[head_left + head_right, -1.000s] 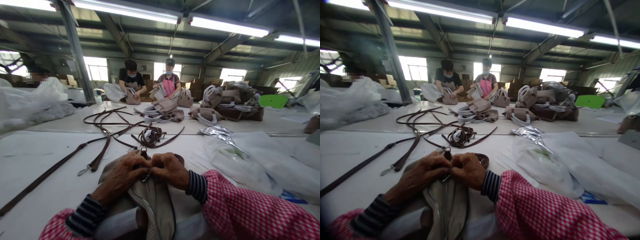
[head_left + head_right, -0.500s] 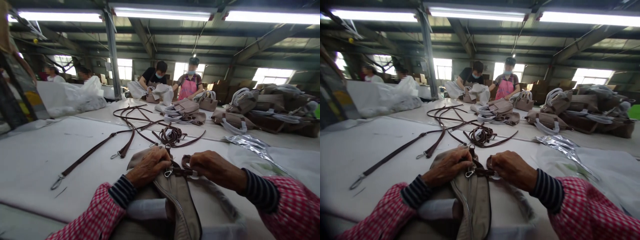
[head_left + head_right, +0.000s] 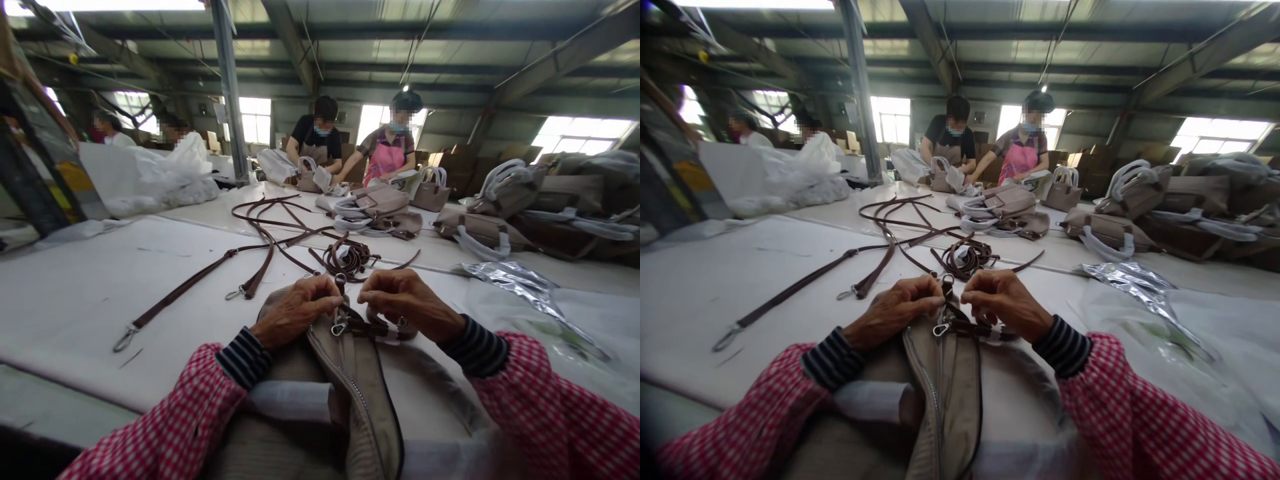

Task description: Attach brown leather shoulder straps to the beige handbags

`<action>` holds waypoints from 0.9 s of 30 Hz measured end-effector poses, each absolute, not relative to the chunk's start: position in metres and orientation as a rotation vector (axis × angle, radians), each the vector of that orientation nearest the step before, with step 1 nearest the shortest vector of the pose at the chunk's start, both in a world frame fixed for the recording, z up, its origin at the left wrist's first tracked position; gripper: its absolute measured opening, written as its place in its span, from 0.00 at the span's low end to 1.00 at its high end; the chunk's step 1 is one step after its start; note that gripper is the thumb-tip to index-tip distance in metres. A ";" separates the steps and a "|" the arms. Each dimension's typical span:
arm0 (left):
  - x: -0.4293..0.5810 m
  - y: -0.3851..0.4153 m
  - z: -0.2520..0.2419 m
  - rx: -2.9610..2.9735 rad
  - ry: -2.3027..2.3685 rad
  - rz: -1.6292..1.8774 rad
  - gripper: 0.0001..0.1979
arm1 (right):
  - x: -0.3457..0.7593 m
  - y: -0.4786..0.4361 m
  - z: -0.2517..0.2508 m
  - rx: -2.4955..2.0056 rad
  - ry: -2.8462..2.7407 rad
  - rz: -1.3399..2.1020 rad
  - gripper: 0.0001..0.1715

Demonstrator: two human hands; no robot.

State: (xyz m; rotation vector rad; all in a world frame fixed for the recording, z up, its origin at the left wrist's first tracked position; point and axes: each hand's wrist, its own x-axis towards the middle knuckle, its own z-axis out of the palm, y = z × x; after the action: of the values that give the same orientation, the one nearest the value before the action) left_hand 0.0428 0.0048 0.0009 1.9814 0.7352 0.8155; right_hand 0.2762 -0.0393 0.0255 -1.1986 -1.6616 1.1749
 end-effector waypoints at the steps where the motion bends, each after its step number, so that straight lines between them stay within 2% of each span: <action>1: 0.043 0.004 0.002 2.001 0.764 0.815 0.09 | 0.277 -0.038 0.026 -1.171 -1.624 1.166 0.18; 9: 0.042 0.003 -0.001 1.991 0.776 0.825 0.10 | 0.256 -0.028 0.007 -0.974 -1.272 1.406 0.22; 27: 0.043 0.002 0.000 1.892 0.787 0.908 0.12 | 0.244 -0.036 0.001 -1.104 -1.229 1.345 0.20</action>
State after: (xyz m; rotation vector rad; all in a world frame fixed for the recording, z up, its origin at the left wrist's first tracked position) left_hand 0.0432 0.0015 0.0002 1.8919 0.7870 0.9079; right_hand 0.2438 -0.0358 0.0005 -1.1040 -1.2295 1.3450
